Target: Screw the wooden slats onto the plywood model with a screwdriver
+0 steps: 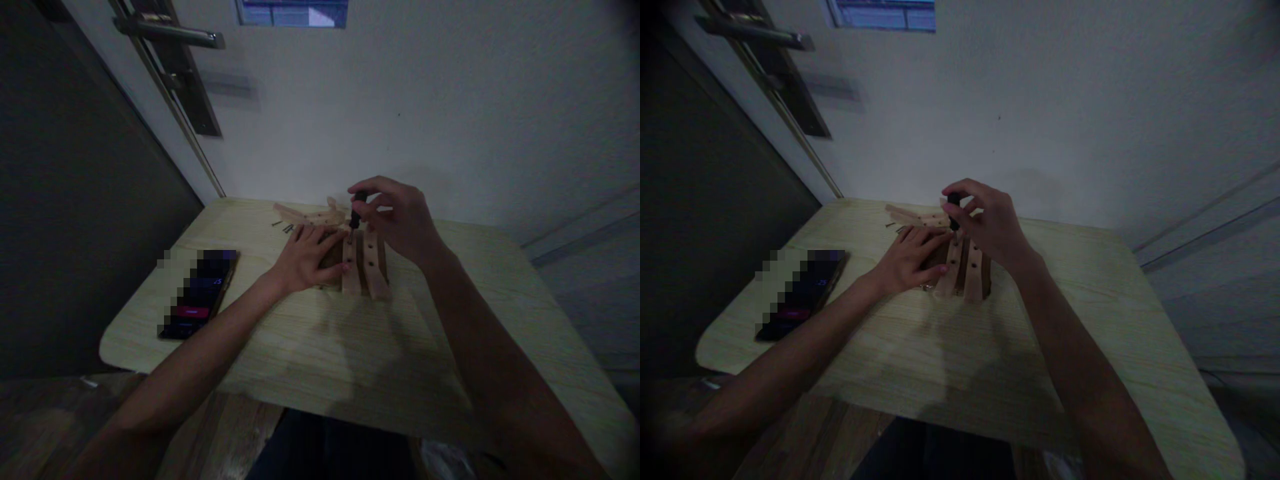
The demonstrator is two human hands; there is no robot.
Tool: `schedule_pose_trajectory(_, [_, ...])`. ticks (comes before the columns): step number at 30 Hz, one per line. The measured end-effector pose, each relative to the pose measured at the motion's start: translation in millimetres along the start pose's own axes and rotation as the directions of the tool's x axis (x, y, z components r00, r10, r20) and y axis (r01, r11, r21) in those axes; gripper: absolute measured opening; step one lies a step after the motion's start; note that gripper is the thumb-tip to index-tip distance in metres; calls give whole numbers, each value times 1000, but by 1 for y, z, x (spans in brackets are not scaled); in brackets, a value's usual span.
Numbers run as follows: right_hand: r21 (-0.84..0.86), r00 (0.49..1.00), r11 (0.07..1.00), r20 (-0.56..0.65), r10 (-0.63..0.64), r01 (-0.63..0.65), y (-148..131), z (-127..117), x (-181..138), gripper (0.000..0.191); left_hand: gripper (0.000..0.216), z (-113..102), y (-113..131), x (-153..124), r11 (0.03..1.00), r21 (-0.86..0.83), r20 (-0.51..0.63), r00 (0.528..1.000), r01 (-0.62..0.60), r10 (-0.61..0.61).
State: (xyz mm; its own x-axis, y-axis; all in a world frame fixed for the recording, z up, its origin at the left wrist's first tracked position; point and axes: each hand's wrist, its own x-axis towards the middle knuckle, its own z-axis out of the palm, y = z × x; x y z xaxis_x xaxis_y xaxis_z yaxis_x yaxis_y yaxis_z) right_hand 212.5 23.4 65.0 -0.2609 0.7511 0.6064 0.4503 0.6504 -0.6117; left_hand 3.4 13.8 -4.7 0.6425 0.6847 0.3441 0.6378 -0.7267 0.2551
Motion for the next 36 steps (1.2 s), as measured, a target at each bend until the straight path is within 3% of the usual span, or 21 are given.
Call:
schedule_pose_trajectory(5, [-6,999,999,25,-32,33,-3,-1,-1,27,79,0,0,0,1000,11,1,1000,1,-1])
schedule_pose_trajectory(9, [-86,997,994,-24,-70,68,-3,-2,0,18,80,0,0,0,1000,11,-7,1000,-4,4])
schedule_pose_trajectory(16, [-199,993,980,-111,-47,24,4,3,-1,26,76,0,-1,1,1000,-3,-5,1000,1,-1])
schedule_pose_trajectory(23, [-140,996,988,-45,-75,68,-2,4,0,9,77,-1,0,1,1000,-13,-2,1000,-10,10])
schedule_pose_trajectory(31, [-22,999,999,-37,-34,33,-9,1,-1,19,77,-1,0,1,1000,1,10,1000,-1,1])
schedule_pose_trajectory(36, [17,998,999,-46,37,-36,-6,-1,0,15,74,0,0,0,1000,-7,-4,1000,-1,1])
